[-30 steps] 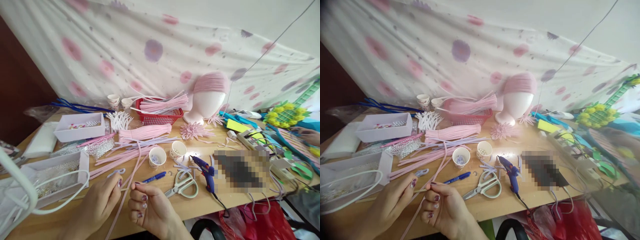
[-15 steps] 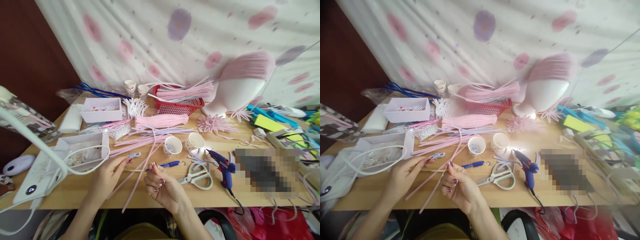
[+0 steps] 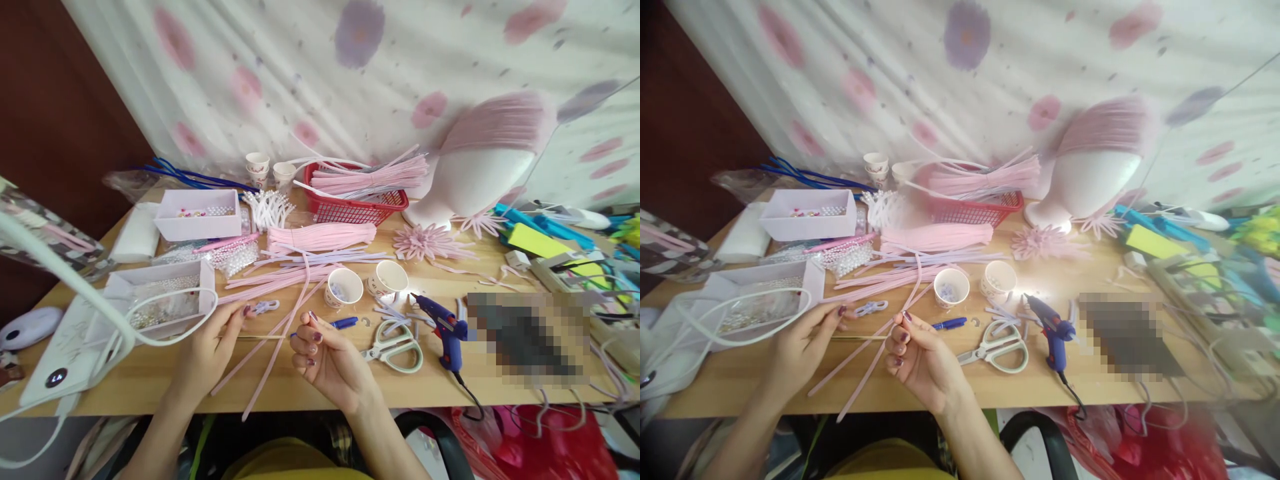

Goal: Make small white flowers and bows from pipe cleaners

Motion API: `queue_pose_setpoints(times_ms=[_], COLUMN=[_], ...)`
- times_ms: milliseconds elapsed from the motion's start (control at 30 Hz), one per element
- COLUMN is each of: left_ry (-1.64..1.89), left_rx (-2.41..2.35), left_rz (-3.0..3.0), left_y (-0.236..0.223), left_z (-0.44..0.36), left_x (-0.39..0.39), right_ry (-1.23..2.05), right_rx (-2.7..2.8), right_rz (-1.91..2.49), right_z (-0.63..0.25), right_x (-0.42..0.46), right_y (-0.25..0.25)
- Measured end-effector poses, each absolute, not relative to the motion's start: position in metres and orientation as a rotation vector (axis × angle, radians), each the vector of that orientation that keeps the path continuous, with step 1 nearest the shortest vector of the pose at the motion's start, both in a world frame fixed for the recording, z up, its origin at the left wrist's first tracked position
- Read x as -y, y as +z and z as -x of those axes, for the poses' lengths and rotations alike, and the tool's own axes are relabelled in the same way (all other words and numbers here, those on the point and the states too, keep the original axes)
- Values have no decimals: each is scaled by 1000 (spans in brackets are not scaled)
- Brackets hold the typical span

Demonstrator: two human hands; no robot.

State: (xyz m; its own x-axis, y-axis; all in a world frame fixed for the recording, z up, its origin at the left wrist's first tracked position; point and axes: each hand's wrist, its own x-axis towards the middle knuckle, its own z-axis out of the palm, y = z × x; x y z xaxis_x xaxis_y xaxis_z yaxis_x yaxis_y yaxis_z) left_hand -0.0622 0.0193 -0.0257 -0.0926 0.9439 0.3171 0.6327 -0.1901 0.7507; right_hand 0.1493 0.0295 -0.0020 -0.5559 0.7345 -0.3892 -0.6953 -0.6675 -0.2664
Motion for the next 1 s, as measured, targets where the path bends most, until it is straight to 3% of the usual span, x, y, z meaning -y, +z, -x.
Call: queue_pose_setpoints(times_ms=[267, 400, 633, 1000], left_ry=[1291, 1364, 1447, 1416], left_rx=[-1452, -1312, -1187, -1155], left_rz=[-1414, -1128, -1253, -1268], left_y=[-7, -2, 1, 2], left_z=[28, 13, 15, 19], left_x=[-11, -7, -8, -8], right_ry=[2226, 1940, 1427, 1211], right_rx=[270, 596, 1191, 1368], right_rz=[613, 771, 852, 855], right_z=[-147, -143, -145, -149], right_x=[-28, -23, -7, -1], right_y=[-2, -4, 2, 8])
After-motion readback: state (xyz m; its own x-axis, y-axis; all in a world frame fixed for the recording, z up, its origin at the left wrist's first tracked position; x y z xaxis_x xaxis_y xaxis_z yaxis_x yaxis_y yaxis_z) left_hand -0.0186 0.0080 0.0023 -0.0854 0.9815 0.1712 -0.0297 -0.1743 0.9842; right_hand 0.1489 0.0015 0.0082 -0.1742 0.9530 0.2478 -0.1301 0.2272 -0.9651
